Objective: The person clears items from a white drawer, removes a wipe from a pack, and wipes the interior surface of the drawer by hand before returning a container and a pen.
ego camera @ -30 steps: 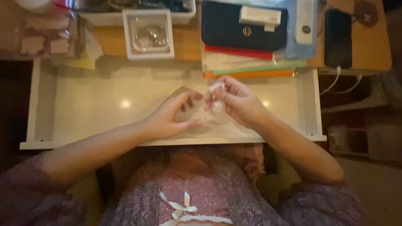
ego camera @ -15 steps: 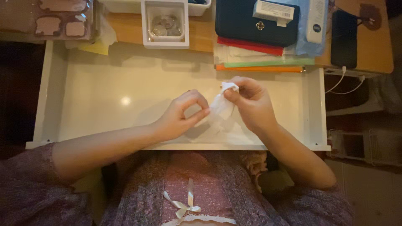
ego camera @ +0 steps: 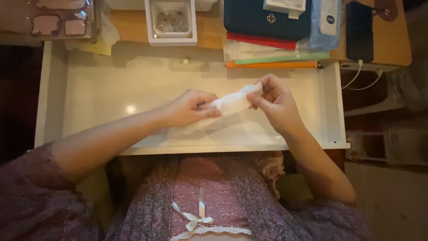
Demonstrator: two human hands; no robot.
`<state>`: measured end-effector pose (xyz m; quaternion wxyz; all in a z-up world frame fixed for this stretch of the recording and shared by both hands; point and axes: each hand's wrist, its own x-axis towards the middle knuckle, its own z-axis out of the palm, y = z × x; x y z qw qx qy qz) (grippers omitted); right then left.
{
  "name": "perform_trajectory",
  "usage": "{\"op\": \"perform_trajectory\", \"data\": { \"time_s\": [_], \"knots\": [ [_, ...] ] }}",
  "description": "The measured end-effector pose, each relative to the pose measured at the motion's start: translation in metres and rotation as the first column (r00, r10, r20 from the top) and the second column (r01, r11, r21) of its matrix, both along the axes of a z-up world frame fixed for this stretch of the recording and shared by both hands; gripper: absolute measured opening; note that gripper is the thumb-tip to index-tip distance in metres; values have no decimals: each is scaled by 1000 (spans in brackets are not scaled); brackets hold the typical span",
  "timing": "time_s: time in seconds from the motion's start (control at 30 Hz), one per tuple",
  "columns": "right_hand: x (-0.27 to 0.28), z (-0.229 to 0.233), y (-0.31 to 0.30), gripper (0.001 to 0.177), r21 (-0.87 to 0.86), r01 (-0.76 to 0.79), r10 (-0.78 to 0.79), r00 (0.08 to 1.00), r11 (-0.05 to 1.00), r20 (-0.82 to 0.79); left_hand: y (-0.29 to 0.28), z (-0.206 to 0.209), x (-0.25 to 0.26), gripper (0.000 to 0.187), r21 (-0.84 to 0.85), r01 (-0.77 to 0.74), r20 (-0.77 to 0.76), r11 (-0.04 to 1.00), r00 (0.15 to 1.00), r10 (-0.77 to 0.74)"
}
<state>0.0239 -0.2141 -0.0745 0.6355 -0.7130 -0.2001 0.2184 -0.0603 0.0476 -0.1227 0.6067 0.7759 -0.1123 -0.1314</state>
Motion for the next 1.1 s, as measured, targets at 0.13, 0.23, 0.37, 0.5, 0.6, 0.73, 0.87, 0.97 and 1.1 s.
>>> {"op": "perform_trajectory", "data": {
  "time_s": [0.13, 0.23, 0.37, 0.5, 0.6, 0.73, 0.87, 0.97, 1.1],
  "knots": [
    [-2, -4, -23, 21, -166, -164, 153, 985, 972, -72, -3, -6, -7, 24, 120, 49, 8, 992, 999, -50],
    [-9, 0, -28, 24, -224, -288, 257, 953, 931, -159, -3, -8, -6, 24, 189, 140, 136, 972, 977, -167],
    [-24, 4, -28, 27, -380, -391, 412, 911, 838, -28, -5, -8, -7, 26, 164, 199, 218, 966, 948, -232],
    [-29, 11, -27, 24, -482, -381, 410, 911, 789, -50, -14, -7, -16, 27, 174, 181, 86, 968, 976, -198],
    [-19, 5, -36, 30, -530, -367, 451, 892, 765, 33, -17, -7, -17, 28, 174, 162, 100, 971, 978, -181],
    [26, -25, -56, 65, -768, 318, 435, 676, 556, 595, -15, -1, -15, 27, 218, 111, 165, 970, 975, -149],
    [93, -41, -69, 72, -914, 329, 546, 733, 237, 405, -13, 3, -16, 24, 148, 107, 195, 983, 971, -135],
    [133, -52, -68, 82, -956, 287, 443, 851, 60, 283, -15, 5, -16, 24, 123, 104, 173, 987, 977, -124],
    [145, -70, -48, 55, -762, 300, 361, 743, 573, 564, -13, 7, -14, 24, 176, 112, 168, 978, 976, -142]
  ]
}}
